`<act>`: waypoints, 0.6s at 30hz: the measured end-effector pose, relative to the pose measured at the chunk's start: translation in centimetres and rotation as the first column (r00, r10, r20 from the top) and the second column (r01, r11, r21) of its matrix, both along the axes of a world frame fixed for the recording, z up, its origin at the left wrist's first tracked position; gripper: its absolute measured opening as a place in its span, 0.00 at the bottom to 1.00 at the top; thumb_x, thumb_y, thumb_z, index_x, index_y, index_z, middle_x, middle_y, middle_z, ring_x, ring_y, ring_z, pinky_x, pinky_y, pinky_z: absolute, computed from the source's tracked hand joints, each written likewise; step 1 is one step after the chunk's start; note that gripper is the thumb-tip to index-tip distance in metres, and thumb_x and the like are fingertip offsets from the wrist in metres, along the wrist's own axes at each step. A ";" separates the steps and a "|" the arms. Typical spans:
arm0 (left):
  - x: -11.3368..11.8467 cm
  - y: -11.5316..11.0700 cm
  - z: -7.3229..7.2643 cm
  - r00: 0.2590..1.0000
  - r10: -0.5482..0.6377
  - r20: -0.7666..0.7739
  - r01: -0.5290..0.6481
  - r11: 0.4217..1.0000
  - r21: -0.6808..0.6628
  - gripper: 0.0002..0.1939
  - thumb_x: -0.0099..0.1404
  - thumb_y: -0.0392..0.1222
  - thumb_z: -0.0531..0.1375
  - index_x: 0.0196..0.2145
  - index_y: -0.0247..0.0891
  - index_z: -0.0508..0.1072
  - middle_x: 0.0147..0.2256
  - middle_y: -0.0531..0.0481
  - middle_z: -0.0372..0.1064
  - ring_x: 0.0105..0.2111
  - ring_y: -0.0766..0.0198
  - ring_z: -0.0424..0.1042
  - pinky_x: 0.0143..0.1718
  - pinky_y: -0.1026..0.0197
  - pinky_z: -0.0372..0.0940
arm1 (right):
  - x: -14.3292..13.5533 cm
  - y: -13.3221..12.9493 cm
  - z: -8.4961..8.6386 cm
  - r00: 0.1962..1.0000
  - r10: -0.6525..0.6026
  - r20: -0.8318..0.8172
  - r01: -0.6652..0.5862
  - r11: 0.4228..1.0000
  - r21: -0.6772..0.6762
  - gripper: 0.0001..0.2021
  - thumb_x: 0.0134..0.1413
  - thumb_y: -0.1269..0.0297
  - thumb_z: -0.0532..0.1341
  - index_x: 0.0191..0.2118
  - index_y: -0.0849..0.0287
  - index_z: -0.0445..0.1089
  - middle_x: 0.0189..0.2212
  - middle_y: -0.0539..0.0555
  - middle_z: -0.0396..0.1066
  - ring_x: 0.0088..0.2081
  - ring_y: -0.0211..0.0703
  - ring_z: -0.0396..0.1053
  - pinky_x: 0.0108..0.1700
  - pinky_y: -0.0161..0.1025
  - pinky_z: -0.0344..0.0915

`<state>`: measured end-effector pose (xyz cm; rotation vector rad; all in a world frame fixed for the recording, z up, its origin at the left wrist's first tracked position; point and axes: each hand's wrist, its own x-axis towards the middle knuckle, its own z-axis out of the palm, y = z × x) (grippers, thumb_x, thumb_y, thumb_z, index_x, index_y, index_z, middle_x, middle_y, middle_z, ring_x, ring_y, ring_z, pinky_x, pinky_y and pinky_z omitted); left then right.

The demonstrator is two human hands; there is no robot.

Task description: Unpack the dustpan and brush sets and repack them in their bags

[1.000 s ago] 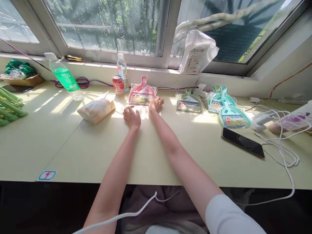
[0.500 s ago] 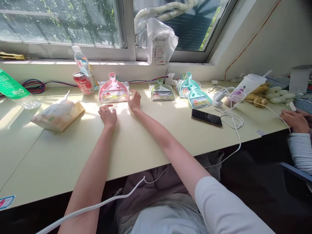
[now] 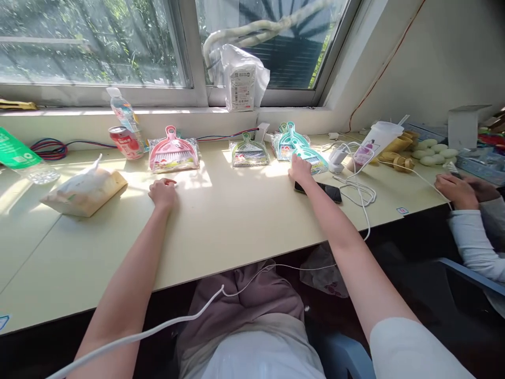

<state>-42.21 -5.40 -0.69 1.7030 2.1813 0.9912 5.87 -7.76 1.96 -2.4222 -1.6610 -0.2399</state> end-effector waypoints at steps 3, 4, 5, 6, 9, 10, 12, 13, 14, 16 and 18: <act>-0.6 1.3 0.2 0.993 -0.081 -0.086 0.078 0.996 -0.040 0.15 0.63 0.39 0.52 0.44 0.37 0.73 0.53 0.36 0.64 0.59 0.44 0.57 0.58 0.43 0.56 | -0.7 0.4 -0.3 0.996 -0.093 -0.011 0.093 0.996 -0.001 0.27 0.56 0.72 0.59 0.61 0.72 0.57 0.45 0.76 0.69 0.48 0.62 0.70 0.46 0.50 0.64; -0.7 1.9 0.4 0.979 -0.147 -0.139 0.140 0.988 -0.062 0.16 0.63 0.40 0.52 0.46 0.37 0.72 0.56 0.36 0.62 0.60 0.44 0.55 0.60 0.42 0.54 | -0.8 0.6 -0.2 0.994 -0.110 -0.019 0.109 0.994 -0.025 0.25 0.56 0.72 0.59 0.59 0.73 0.59 0.44 0.76 0.69 0.48 0.64 0.70 0.45 0.51 0.64; -0.7 2.6 0.5 0.959 -0.215 -0.187 0.202 0.976 -0.085 0.17 0.62 0.40 0.54 0.48 0.38 0.71 0.58 0.36 0.59 0.62 0.43 0.52 0.61 0.41 0.53 | -0.7 0.8 0.0 0.994 -0.109 -0.021 0.108 0.993 -0.047 0.23 0.56 0.72 0.58 0.58 0.73 0.61 0.44 0.77 0.69 0.49 0.65 0.70 0.45 0.52 0.64; -0.7 3.3 0.7 0.941 -0.259 -0.217 0.240 0.964 -0.110 0.19 0.61 0.40 0.54 0.50 0.38 0.70 0.60 0.35 0.57 0.62 0.42 0.51 0.61 0.40 0.52 | -0.5 0.8 0.3 0.995 -0.095 -0.021 0.094 0.994 -0.058 0.22 0.57 0.73 0.57 0.57 0.72 0.62 0.44 0.77 0.69 0.49 0.65 0.70 0.45 0.52 0.64; -0.1 5.1 1.1 0.930 -0.262 -0.259 0.262 0.964 -0.035 0.21 0.60 0.39 0.55 0.52 0.39 0.69 0.57 0.34 0.57 0.62 0.41 0.50 0.61 0.39 0.51 | 0.4 0.5 1.2 1.000 -0.026 -0.014 0.026 0.999 -0.019 0.22 0.60 0.72 0.55 0.59 0.73 0.60 0.44 0.79 0.69 0.50 0.66 0.70 0.47 0.55 0.64; 0.2 5.5 1.2 0.929 -0.261 -0.261 0.276 0.961 0.021 0.20 0.60 0.38 0.56 0.51 0.39 0.69 0.55 0.34 0.58 0.62 0.42 0.50 0.61 0.40 0.50 | 0.6 0.2 1.6 1.000 -0.007 -0.007 0.007 1.000 0.004 0.22 0.61 0.71 0.55 0.59 0.74 0.58 0.44 0.80 0.69 0.50 0.66 0.70 0.48 0.56 0.64; 0.6 6.0 1.3 0.927 -0.291 -0.238 0.324 0.939 0.114 0.17 0.60 0.36 0.56 0.48 0.40 0.71 0.52 0.36 0.61 0.61 0.44 0.52 0.62 0.42 0.49 | 0.6 -0.4 2.2 0.999 0.028 0.033 -0.029 0.999 0.046 0.23 0.63 0.68 0.54 0.60 0.75 0.56 0.44 0.80 0.69 0.50 0.66 0.70 0.48 0.57 0.64; 0.8 6.2 1.4 0.926 -0.314 -0.208 0.346 0.928 0.139 0.16 0.60 0.36 0.57 0.46 0.40 0.71 0.51 0.37 0.61 0.60 0.46 0.54 0.62 0.43 0.50 | 0.2 -0.8 2.6 0.997 0.039 0.063 -0.043 0.997 0.066 0.23 0.64 0.68 0.53 0.61 0.75 0.55 0.44 0.79 0.69 0.50 0.66 0.70 0.48 0.56 0.65; 0.9 6.4 1.4 0.928 -0.333 -0.167 0.358 0.921 0.155 0.15 0.60 0.36 0.57 0.45 0.40 0.71 0.49 0.38 0.62 0.59 0.47 0.55 0.62 0.45 0.51 | -0.5 -1.2 2.9 0.994 0.048 0.094 -0.056 0.995 0.085 0.23 0.64 0.68 0.53 0.61 0.73 0.54 0.43 0.77 0.70 0.49 0.65 0.71 0.47 0.55 0.66; 1.1 6.9 1.4 0.940 -0.335 -0.056 0.340 0.921 0.191 0.12 0.60 0.36 0.58 0.43 0.40 0.72 0.47 0.40 0.63 0.57 0.50 0.58 0.60 0.48 0.54 | -2.8 -1.9 3.4 0.990 0.067 0.124 -0.082 0.989 0.122 0.22 0.64 0.67 0.51 0.61 0.70 0.54 0.40 0.72 0.71 0.46 0.63 0.72 0.45 0.53 0.67; 1.1 7.7 1.4 0.947 -0.302 0.110 0.270 0.934 0.233 0.09 0.60 0.36 0.58 0.40 0.40 0.72 0.45 0.41 0.64 0.54 0.52 0.61 0.59 0.51 0.56 | -6.1 -2.9 3.4 0.989 0.126 0.077 -0.137 0.978 0.156 0.20 0.63 0.67 0.51 0.59 0.66 0.56 0.37 0.68 0.72 0.45 0.61 0.73 0.45 0.53 0.68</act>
